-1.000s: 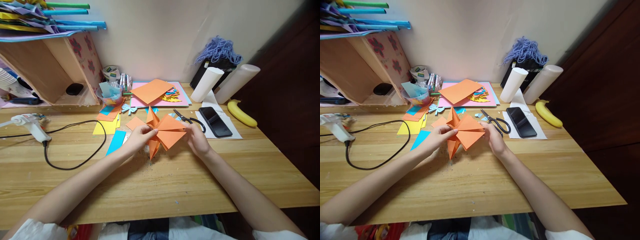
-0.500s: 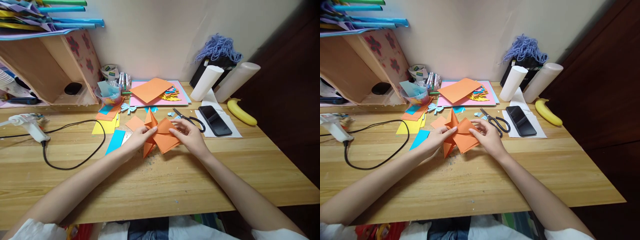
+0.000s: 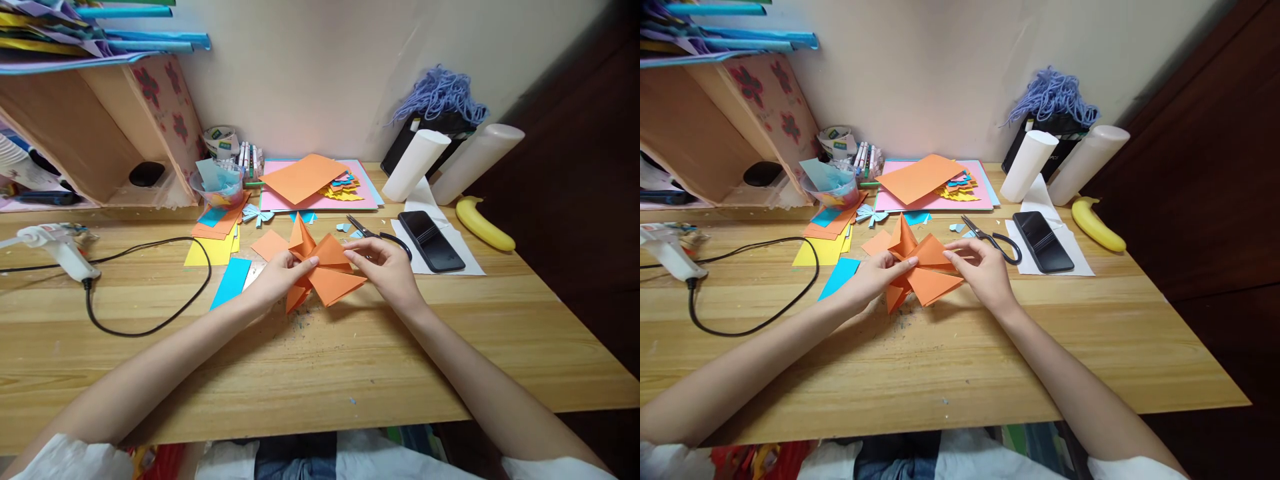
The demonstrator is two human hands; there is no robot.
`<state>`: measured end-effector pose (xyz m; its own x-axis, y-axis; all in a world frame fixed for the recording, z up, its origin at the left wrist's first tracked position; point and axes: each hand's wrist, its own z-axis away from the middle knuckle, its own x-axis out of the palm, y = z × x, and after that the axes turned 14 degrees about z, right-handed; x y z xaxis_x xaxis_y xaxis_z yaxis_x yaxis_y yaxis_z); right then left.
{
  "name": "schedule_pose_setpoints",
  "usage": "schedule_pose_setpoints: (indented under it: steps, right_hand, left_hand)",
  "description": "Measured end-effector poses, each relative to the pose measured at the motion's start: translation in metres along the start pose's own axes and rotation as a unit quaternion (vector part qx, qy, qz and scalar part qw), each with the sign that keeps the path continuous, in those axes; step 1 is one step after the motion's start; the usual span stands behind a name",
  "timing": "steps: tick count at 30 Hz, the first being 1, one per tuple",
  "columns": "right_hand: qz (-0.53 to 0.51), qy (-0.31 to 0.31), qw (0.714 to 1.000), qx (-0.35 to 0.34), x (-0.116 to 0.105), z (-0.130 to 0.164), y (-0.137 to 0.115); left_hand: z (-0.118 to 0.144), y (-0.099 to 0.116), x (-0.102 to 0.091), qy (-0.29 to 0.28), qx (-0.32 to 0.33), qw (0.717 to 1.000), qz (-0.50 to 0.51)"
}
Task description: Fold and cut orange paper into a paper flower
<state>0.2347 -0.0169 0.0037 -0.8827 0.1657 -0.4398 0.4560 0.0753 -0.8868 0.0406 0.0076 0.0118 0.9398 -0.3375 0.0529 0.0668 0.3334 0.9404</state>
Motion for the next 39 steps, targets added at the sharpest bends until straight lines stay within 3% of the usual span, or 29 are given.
schedule_pose_setpoints:
  steps: [5, 11, 14, 17, 20, 25, 32, 39]
  right_hand:
    - [0.015, 0.012, 1.0, -0.008, 0.0, 0.0, 0.002]
    - [0.085, 0.128, 0.986, -0.063, 0.002, 0.007, -0.004]
    - [0.102, 0.145, 0.98, -0.091, 0.002, 0.006, -0.006]
    - [0.076, 0.093, 0.991, -0.062, 0.004, 0.002, -0.002]
    - [-0.012, -0.022, 0.999, 0.021, 0.008, -0.004, 0.006]
    - [-0.125, -0.125, 0.975, 0.136, 0.019, -0.006, 0.012]
    - [-0.151, -0.178, 0.961, 0.152, 0.046, -0.003, -0.013]
    - [-0.136, -0.136, 0.97, 0.146, 0.082, -0.01, -0.029]
  left_hand:
    - [0.0, 0.0, -0.001, -0.003, -0.01, 1.0, 0.0]
    - [0.007, 0.006, 0.004, -0.035, -0.034, 0.994, 0.096]
    - [0.01, 0.009, 0.004, -0.042, -0.033, 0.987, 0.149]
    - [0.009, 0.007, 0.001, -0.063, -0.046, 0.981, 0.179]
    - [0.006, 0.0, -0.004, -0.04, -0.057, 0.975, 0.212]
    - [0.007, -0.006, -0.015, -0.003, -0.033, 0.986, 0.166]
    - [0.016, -0.002, -0.052, 0.05, 0.058, 0.997, -0.02]
    - [0.015, -0.009, -0.081, 0.023, 0.072, 0.997, -0.027]
